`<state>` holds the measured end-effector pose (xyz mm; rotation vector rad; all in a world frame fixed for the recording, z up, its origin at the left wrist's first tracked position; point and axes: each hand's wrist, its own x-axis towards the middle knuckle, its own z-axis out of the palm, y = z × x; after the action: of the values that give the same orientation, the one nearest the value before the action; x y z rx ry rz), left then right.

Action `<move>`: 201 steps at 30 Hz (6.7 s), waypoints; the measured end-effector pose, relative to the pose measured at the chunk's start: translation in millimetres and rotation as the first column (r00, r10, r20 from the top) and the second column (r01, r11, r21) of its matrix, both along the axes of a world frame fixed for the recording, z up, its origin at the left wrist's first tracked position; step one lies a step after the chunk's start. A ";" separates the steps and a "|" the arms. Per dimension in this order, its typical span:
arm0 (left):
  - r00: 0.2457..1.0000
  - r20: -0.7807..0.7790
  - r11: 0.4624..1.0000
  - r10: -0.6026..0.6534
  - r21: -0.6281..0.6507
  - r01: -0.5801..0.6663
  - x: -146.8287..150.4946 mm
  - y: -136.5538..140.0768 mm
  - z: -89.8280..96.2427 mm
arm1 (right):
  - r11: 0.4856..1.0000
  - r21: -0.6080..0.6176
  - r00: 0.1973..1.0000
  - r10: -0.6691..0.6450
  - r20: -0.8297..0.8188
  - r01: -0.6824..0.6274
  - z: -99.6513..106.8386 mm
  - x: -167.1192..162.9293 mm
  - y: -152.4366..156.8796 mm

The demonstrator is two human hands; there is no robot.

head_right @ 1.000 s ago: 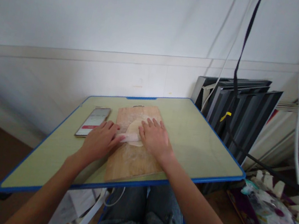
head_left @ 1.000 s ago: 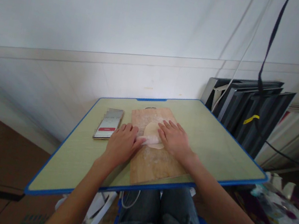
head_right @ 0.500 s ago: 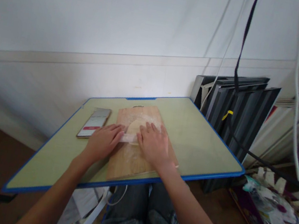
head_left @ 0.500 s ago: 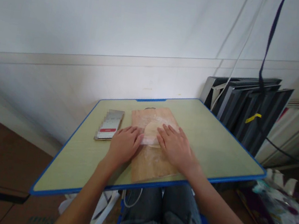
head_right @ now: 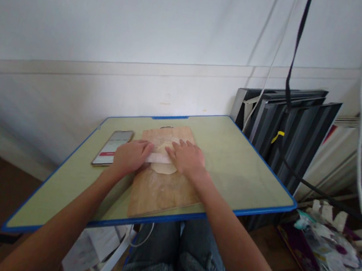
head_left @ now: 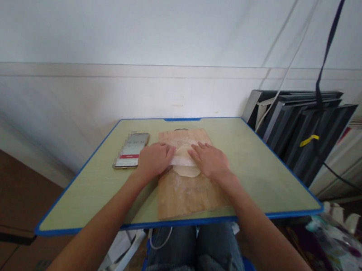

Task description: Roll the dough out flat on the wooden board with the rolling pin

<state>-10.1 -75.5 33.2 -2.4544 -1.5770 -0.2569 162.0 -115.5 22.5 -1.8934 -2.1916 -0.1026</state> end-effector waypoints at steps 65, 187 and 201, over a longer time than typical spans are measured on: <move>0.997 -0.028 0.993 0.066 -0.100 -0.069 24.6 29.0 6.8 | 0.991 -0.102 0.992 -0.097 -0.080 0.089 4.3 15.9 11.7; 1.000 -0.014 0.994 0.026 0.110 -0.024 24.5 14.8 -2.8 | 0.968 -0.089 0.964 -0.244 -0.106 0.235 2.7 16.1 10.3; 1.000 0.017 0.992 0.009 0.122 -0.011 23.1 13.8 -4.8 | 0.968 -0.083 0.950 -0.250 -0.186 0.238 0.7 20.1 7.7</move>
<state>13.1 -61.7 28.4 -2.3570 -1.5319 -0.3609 182.1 -107.8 23.2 -2.1024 -1.8468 0.1032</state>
